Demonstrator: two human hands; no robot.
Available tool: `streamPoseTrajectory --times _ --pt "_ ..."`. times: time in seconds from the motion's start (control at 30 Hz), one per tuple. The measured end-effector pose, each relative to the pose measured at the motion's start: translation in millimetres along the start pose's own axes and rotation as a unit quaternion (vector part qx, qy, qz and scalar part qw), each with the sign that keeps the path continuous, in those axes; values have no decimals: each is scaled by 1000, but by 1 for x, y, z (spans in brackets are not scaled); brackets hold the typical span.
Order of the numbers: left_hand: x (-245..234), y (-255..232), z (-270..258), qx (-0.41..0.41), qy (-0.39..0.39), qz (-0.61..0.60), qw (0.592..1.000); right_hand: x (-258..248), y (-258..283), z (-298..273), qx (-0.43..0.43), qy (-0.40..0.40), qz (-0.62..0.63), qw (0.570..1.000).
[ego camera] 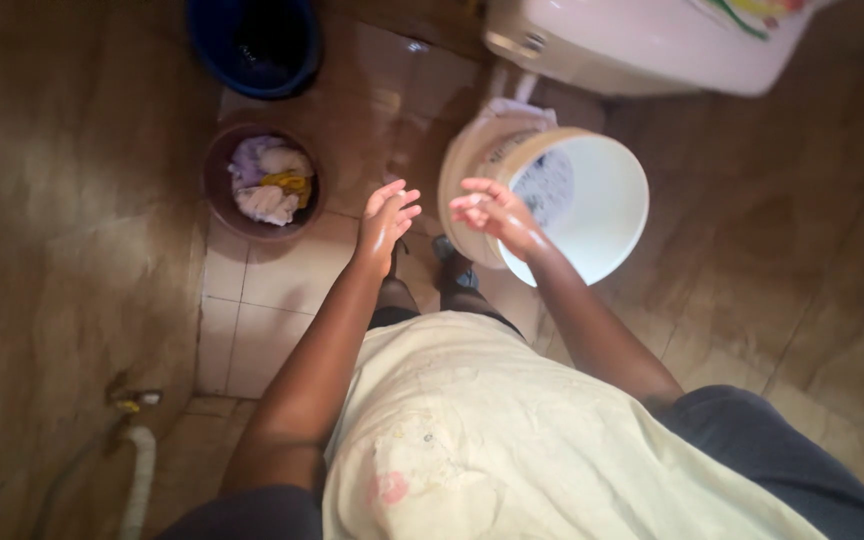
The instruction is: Hand-washing clothes in a bucket using detergent in a bathroom.
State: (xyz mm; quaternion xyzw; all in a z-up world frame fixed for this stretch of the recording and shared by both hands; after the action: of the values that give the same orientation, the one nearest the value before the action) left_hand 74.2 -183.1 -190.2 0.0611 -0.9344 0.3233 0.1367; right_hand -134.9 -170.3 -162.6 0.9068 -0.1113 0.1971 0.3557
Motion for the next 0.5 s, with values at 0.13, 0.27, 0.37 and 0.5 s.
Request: streamPoseTrajectory --times 0.13,0.27,0.37,0.5 --pt "66 18 7 -20 63 95 993 -87 13 -29 -62 -67 29 995" --pt "127 32 6 -44 104 176 978 -193 -3 -57 -15 -207 -56 977" --pt "157 61 14 -67 107 216 968 -285 -45 -48 18 -249 -129 960" --pt "192 83 12 -75 118 232 963 -412 -128 6 -38 -248 -209 945"
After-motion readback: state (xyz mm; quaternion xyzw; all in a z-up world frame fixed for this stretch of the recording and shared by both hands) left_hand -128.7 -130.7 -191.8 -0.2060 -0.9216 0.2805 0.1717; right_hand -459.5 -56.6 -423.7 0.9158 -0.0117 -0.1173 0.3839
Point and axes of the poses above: each hand's wrist, its own z-axis towards the middle knuckle, its own x-axis out of the palm, y = z × x, the point moved 10 cm from there along z, towards the middle knuckle, and after that the axes turned 8 degrees about z, right-handed, at the moved point
